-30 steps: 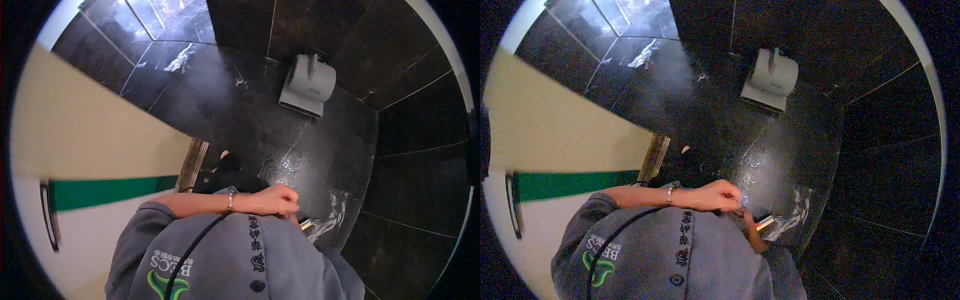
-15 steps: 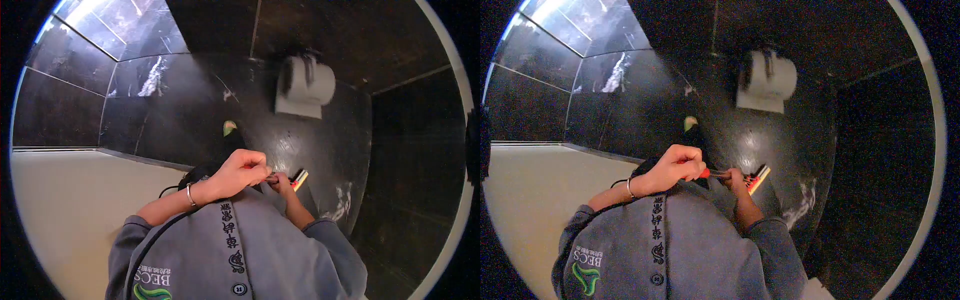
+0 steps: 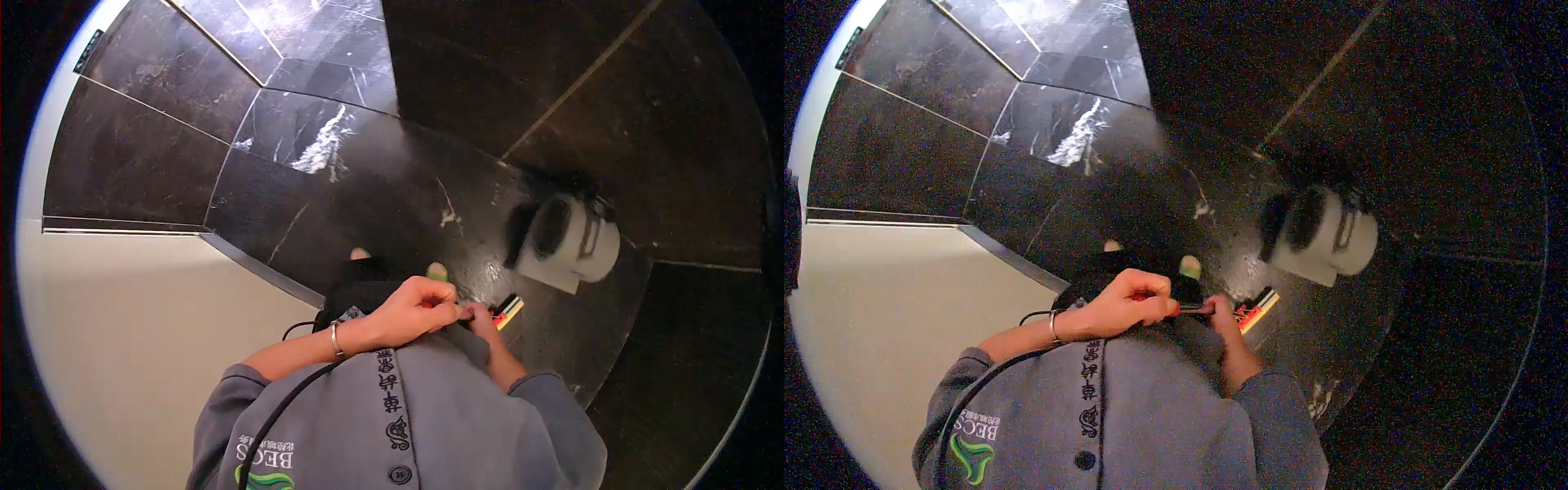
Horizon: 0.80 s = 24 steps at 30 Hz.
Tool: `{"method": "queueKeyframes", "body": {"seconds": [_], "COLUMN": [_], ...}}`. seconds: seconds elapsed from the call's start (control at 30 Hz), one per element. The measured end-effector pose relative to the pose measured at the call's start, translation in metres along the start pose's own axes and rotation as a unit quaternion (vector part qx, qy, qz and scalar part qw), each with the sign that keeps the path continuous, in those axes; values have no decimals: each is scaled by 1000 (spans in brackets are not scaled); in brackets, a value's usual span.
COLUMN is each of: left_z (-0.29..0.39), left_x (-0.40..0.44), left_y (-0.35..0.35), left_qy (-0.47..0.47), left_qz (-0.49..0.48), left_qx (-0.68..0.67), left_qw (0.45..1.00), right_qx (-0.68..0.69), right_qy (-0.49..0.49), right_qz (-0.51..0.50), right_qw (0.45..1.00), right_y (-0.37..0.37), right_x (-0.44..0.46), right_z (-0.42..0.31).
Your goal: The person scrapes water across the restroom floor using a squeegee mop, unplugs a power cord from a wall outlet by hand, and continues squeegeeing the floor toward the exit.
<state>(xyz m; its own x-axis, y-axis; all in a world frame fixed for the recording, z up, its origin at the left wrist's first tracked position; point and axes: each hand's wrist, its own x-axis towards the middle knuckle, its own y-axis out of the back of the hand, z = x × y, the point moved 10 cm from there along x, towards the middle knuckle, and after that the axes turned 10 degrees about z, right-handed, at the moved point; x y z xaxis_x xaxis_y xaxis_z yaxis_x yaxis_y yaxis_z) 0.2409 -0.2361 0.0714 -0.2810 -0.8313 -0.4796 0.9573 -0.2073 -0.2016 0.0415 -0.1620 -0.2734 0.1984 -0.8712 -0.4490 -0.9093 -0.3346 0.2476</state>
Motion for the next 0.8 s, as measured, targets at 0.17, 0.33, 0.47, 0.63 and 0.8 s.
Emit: {"method": "queueKeyframes", "body": {"seconds": [0.17, 0.33, 0.47, 0.63, 0.8], "left_z": [32, 82, 140, 176, 245], "left_x": [48, 45, 49, 48, 105], "left_y": [111, 247, 355, 479, 585], "left_qy": [-14, -32, -64, -76, -106], "left_qz": [-13, 19, 102, 142, 198], "left_qx": [-60, -2, -66, -59, -88], "left_qw": [998, 999, 991, 985, 971], "right_qx": [106, 323, 290, 268, 388], "right_qy": [-85, -418, -371, -488, -465], "right_qz": [30, 133, 149, 256, 254], "right_qw": [990, 839, 869, 790, 754], "right_y": [-73, -167, -225, -316, -383], "right_x": [126, 162, 241, 324, 436], "right_z": [39, -105, -200, -216, -298]}}
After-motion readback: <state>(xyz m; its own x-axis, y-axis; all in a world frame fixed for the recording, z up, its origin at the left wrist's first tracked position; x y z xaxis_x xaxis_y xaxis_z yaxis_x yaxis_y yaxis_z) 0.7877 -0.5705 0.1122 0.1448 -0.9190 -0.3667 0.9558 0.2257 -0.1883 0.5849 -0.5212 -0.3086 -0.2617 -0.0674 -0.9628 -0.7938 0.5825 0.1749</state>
